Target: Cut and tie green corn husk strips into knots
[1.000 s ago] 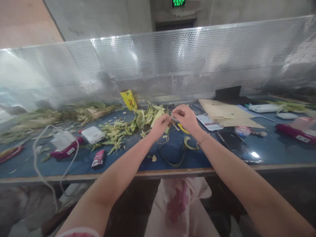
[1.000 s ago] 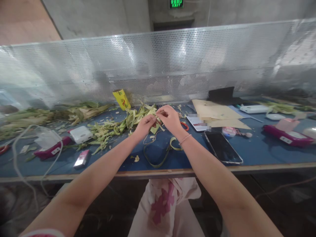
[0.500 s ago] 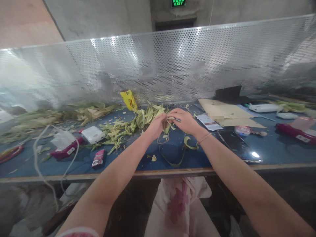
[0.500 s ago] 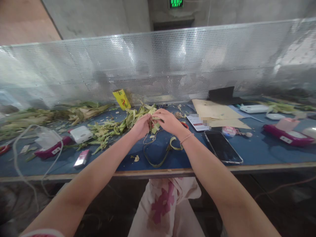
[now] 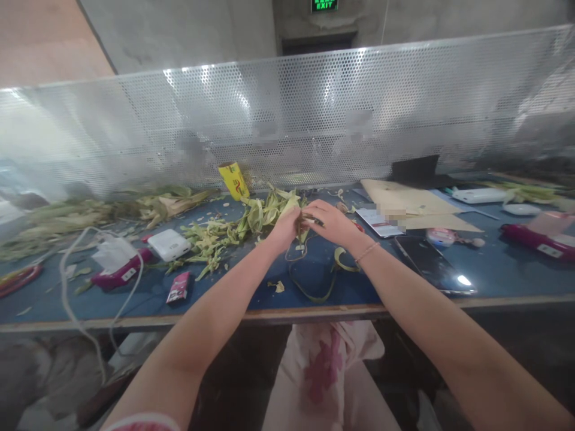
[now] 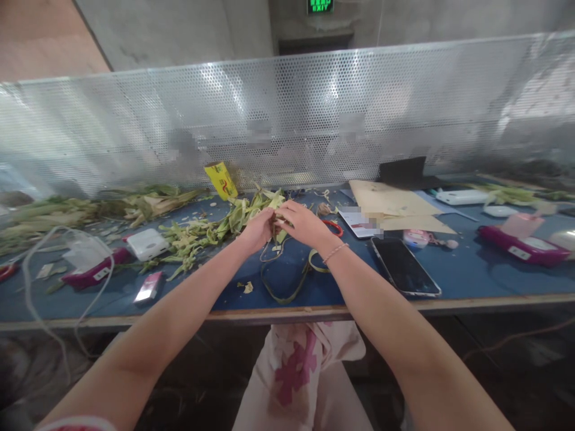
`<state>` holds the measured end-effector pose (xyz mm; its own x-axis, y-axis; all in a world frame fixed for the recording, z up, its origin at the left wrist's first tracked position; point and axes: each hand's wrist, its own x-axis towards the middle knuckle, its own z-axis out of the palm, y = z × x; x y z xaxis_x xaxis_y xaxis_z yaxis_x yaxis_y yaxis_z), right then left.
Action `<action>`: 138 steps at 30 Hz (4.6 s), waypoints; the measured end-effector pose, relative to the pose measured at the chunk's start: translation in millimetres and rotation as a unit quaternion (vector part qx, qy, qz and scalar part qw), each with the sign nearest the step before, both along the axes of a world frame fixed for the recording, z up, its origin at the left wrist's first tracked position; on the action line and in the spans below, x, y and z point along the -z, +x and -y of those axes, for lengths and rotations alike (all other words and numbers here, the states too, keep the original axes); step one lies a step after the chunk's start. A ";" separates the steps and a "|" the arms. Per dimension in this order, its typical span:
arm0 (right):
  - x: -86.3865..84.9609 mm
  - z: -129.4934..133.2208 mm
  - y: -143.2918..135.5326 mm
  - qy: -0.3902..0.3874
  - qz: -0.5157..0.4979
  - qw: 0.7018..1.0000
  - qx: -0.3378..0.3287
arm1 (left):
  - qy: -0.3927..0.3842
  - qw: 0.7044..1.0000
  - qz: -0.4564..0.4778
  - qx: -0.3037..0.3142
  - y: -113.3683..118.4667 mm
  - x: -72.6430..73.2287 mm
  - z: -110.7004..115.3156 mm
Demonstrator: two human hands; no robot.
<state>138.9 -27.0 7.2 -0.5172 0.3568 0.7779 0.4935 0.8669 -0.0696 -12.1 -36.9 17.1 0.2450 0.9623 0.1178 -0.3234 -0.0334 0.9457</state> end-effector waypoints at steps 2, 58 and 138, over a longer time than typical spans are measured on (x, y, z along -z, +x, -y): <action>0.4 -0.5 -0.7 -0.011 -0.024 1.000 0.007 | 0.016 1.000 -0.011 -0.003 0.9 1.9 -0.5; -6.7 6.7 -5.7 -0.106 -0.218 0.970 0.026 | 0.187 0.965 -0.176 -0.060 -4.9 6.1 -3.9; -4.1 4.1 -11.7 -0.474 -0.327 0.802 -0.160 | 0.065 0.996 -0.047 0.038 -4.2 6.7 -2.9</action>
<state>127.1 -31.1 11.4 -0.2929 0.8784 0.3776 -0.1550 0.3461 -0.9253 -16.4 -34.0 10.4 0.3325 0.9187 0.2133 -0.2395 -0.1365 0.9613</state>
